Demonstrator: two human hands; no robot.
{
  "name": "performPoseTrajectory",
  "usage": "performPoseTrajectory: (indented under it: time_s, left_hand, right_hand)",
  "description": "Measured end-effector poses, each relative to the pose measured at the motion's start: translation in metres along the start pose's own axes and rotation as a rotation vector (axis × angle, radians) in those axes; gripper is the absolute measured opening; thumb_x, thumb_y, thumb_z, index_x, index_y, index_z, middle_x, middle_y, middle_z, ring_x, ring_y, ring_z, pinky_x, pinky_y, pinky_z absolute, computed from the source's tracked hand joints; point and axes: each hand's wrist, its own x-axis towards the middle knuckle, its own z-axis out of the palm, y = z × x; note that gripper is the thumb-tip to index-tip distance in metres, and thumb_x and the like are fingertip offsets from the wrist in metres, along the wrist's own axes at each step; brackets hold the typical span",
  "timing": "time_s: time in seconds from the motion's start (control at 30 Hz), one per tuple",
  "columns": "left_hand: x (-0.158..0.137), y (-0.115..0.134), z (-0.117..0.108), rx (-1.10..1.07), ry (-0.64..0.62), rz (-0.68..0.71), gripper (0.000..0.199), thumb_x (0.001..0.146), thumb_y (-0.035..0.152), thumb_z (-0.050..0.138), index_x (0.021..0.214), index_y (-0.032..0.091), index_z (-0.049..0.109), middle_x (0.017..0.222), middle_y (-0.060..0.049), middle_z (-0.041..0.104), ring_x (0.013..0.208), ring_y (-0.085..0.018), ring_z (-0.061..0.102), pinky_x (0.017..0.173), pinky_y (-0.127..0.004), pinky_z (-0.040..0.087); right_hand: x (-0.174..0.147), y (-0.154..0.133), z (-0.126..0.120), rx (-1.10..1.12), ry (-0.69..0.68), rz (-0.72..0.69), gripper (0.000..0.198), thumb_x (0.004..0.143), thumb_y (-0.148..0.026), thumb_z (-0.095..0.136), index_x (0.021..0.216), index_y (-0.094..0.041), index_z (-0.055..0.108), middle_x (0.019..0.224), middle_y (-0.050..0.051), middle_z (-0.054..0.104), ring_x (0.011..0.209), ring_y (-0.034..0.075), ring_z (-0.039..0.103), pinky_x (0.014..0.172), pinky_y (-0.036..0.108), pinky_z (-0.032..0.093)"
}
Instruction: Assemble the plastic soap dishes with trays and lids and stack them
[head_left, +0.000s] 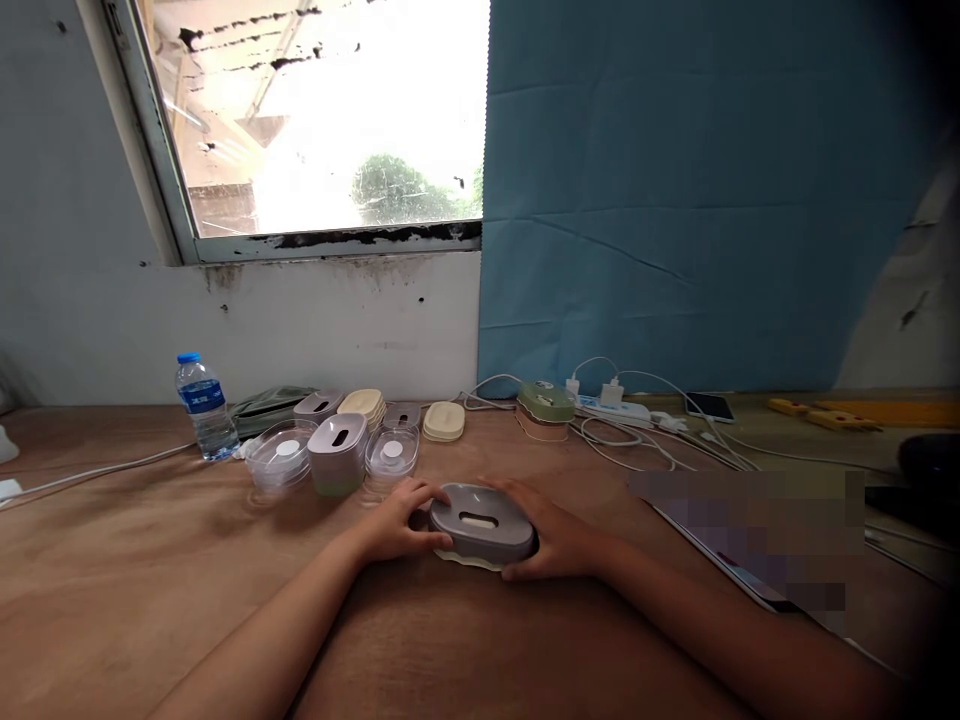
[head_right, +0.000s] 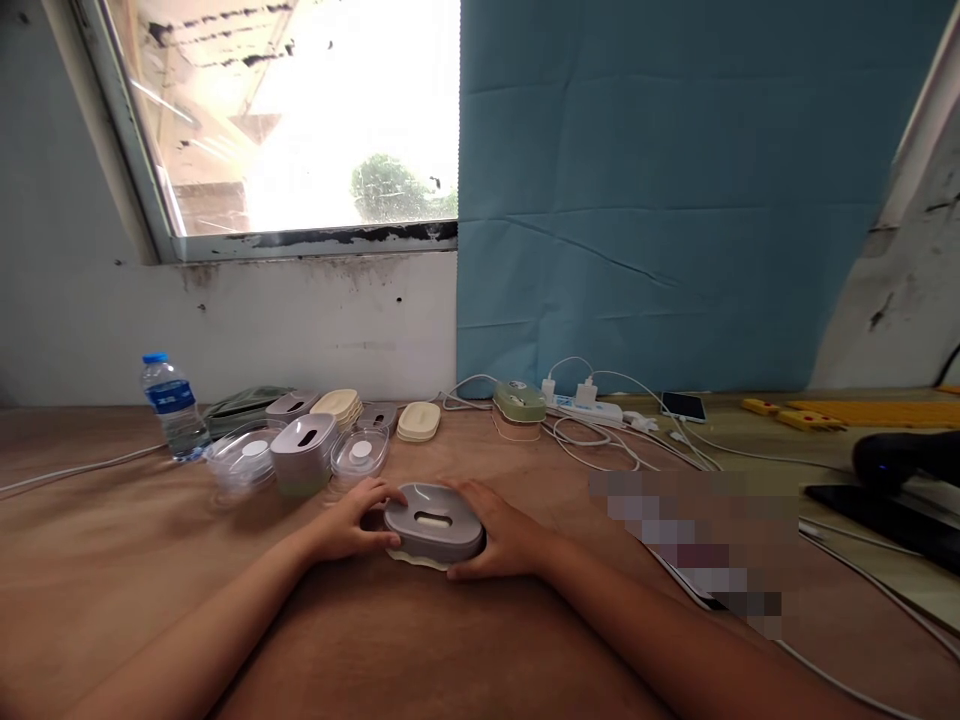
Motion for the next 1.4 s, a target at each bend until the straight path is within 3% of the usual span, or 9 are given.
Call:
performPoseTrajectory:
  time_s: [0.23,0.37,0.47,0.73,0.87,1.03,1.2,1.3,1.4]
  left_hand:
    - [-0.003,0.003,-0.003,0.161,-0.014,0.096,0.047,0.066,0.047,0.061,0.107,0.026,0.052,0.113,-0.007,0.045,0.106,-0.024,0.043,0.093,-0.037,0.034]
    - [0.002,-0.009,-0.004,0.3,0.321,0.114,0.033,0.083,0.031,0.043,0.114,0.022,0.046,0.119,-0.009,0.044,0.113,-0.023,0.039,0.097,-0.04,0.029]
    - [0.005,-0.029,-0.008,0.397,0.521,0.067,0.037,0.083,0.014,0.034,0.119,0.016,0.04,0.115,-0.012,0.048,0.109,-0.022,0.043,0.095,-0.041,0.031]
    - [0.002,-0.058,-0.015,0.371,0.497,-0.009,0.034,0.078,0.011,0.042,0.11,0.02,0.047,0.085,-0.006,0.062,0.082,-0.02,0.057,0.078,-0.035,0.043]
    - [0.004,-0.042,-0.014,0.11,0.689,-0.007,0.018,0.079,0.019,0.047,0.096,0.023,0.051,0.087,-0.004,0.061,0.086,-0.019,0.058,0.081,-0.035,0.043]
    - [0.01,-0.013,-0.018,-0.74,1.073,0.071,0.022,0.075,0.028,0.056,0.088,0.024,0.038,0.082,0.003,0.052,0.074,-0.016,0.065,0.076,-0.034,0.048]
    - [0.011,0.005,-0.016,-1.23,0.925,-0.016,0.034,0.07,0.03,0.064,0.087,0.023,0.035,0.08,0.005,0.051,0.073,-0.02,0.066,0.071,-0.035,0.052]
    - [0.011,0.007,-0.009,-1.312,0.839,-0.057,0.036,0.068,0.028,0.066,0.087,0.023,0.036,0.079,0.005,0.051,0.074,-0.019,0.066,0.068,-0.031,0.052]
    - [0.012,0.008,-0.003,-1.317,0.766,-0.081,0.034,0.07,0.031,0.064,0.088,0.023,0.036,0.079,0.005,0.051,0.074,-0.017,0.065,0.065,-0.028,0.052]
  right_hand:
    - [0.0,-0.001,-0.008,-0.114,-0.1,-0.156,0.089,0.058,-0.054,0.067,0.133,-0.026,0.027,0.138,0.012,0.02,0.125,0.032,0.022,0.099,0.045,0.026]
    - [0.0,0.003,-0.008,-0.129,-0.092,-0.195,0.083,0.065,-0.053,0.061,0.133,-0.021,0.026,0.133,0.014,0.03,0.122,0.029,0.029,0.099,0.043,0.027]
    - [0.0,0.006,-0.007,-0.132,-0.083,-0.217,0.081,0.066,-0.053,0.061,0.132,-0.02,0.028,0.132,0.014,0.032,0.12,0.028,0.032,0.098,0.042,0.028]
    - [0.0,0.004,-0.009,-0.119,-0.079,-0.227,0.08,0.065,-0.052,0.061,0.131,-0.019,0.03,0.13,0.014,0.035,0.119,0.028,0.034,0.098,0.041,0.03]
    - [0.0,0.004,-0.009,-0.113,-0.082,-0.221,0.081,0.064,-0.053,0.061,0.131,-0.019,0.03,0.13,0.014,0.035,0.12,0.028,0.033,0.098,0.042,0.029]
    - [0.0,0.006,-0.008,-0.114,-0.101,-0.214,0.082,0.065,-0.052,0.061,0.132,-0.019,0.027,0.133,0.014,0.032,0.122,0.028,0.031,0.099,0.042,0.028]
    - [0.001,0.007,-0.006,-0.141,-0.014,-0.256,0.09,0.062,-0.055,0.062,0.133,-0.018,0.021,0.138,0.016,0.02,0.126,0.031,0.021,0.1,0.046,0.025]
    - [0.001,0.006,-0.002,-0.17,0.127,-0.324,0.093,0.063,-0.058,0.059,0.133,-0.015,0.017,0.139,0.017,0.012,0.129,0.033,0.009,0.101,0.049,0.021]
    - [0.002,0.004,0.003,-0.196,0.269,-0.367,0.081,0.071,-0.051,0.055,0.132,-0.017,0.015,0.137,0.017,0.014,0.129,0.031,0.009,0.102,0.049,0.021]
